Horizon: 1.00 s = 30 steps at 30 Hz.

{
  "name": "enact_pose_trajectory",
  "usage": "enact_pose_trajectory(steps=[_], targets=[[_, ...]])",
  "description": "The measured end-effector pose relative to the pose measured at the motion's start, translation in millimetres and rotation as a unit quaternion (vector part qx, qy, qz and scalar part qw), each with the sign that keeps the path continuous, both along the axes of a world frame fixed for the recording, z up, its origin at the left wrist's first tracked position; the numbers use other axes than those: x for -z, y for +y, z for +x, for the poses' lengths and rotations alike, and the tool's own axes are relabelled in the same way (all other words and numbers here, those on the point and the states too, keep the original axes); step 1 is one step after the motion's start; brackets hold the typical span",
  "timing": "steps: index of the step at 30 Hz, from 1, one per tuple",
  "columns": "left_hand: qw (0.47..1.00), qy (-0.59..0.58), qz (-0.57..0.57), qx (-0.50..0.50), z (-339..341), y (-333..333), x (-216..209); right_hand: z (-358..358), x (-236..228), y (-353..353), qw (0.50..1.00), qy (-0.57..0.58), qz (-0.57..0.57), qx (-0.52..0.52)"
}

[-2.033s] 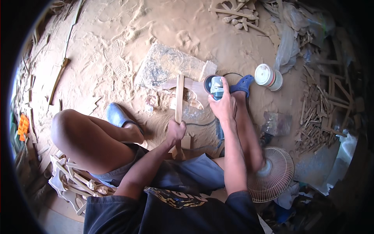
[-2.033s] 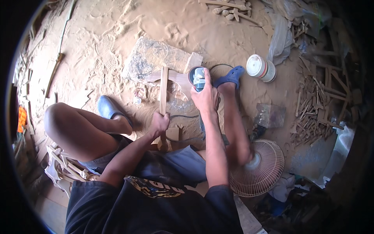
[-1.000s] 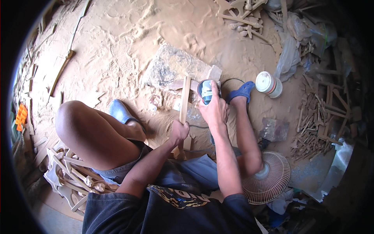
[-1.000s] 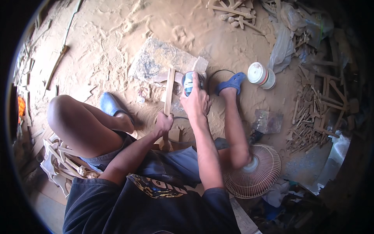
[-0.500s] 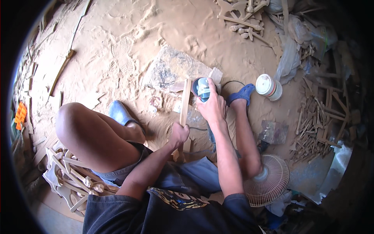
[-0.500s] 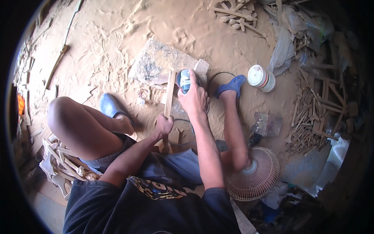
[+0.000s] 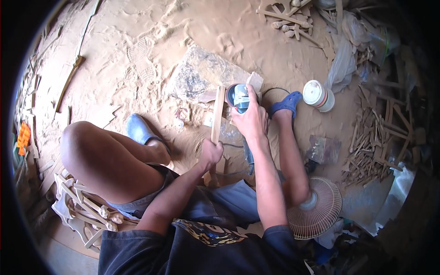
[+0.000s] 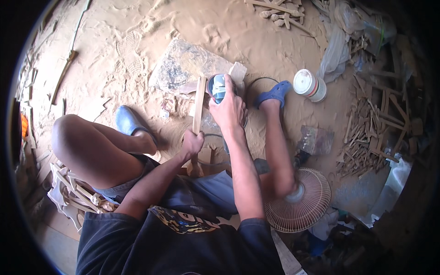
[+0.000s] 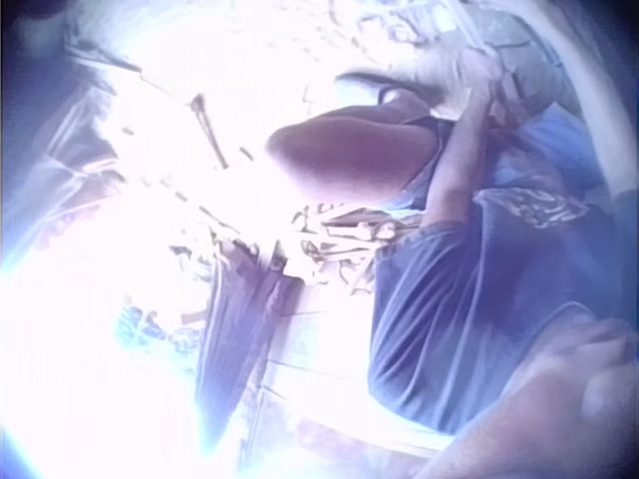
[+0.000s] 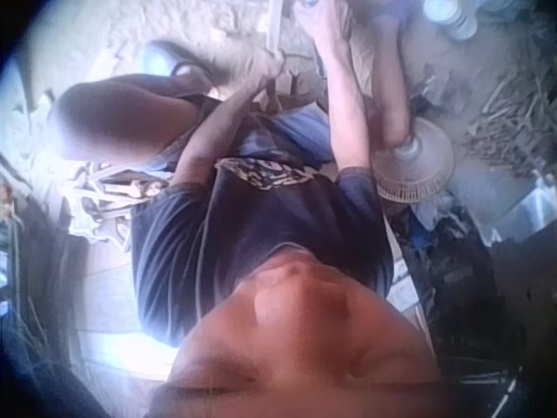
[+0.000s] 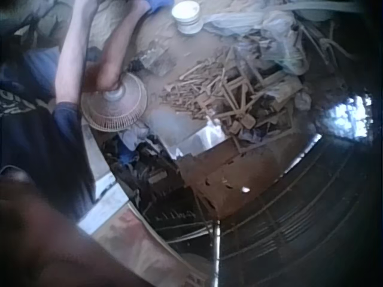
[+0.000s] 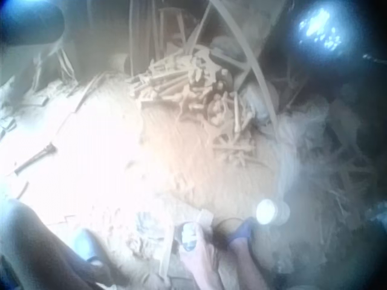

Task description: The person uses an angle grinder to sand and smooth the surfaces of a wooden axe head and its handle.

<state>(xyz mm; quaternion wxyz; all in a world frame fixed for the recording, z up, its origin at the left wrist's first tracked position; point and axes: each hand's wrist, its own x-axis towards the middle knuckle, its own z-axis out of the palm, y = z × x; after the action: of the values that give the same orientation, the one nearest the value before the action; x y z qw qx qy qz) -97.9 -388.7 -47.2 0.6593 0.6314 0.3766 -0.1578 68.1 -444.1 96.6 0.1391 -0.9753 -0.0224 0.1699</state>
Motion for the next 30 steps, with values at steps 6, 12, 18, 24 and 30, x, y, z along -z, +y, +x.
enact_pose_trajectory(steps=[6,12,18,24,30], targets=[[1.0,-0.009,-0.003,-0.02,-2.5,-1.6,10.1,-5.9,6.6,-17.0,0.998,-0.05,-0.013,0.035],[1.0,0.023,-0.019,0.004,1.9,-0.3,2.1,-16.5,12.6,-26.8,0.995,-0.076,0.061,0.012],[1.0,0.006,-0.021,-0.011,-0.9,-1.1,13.9,-37.9,17.1,-39.8,0.995,-0.053,0.076,0.032],[0.993,0.029,-0.117,0.021,-4.1,17.9,5.8,-39.3,4.5,-85.0,0.99,-0.098,0.045,0.091],[0.978,-0.086,-0.19,-0.003,43.7,45.0,-7.8,-56.8,20.0,-166.5,0.791,-0.099,0.508,0.327]])
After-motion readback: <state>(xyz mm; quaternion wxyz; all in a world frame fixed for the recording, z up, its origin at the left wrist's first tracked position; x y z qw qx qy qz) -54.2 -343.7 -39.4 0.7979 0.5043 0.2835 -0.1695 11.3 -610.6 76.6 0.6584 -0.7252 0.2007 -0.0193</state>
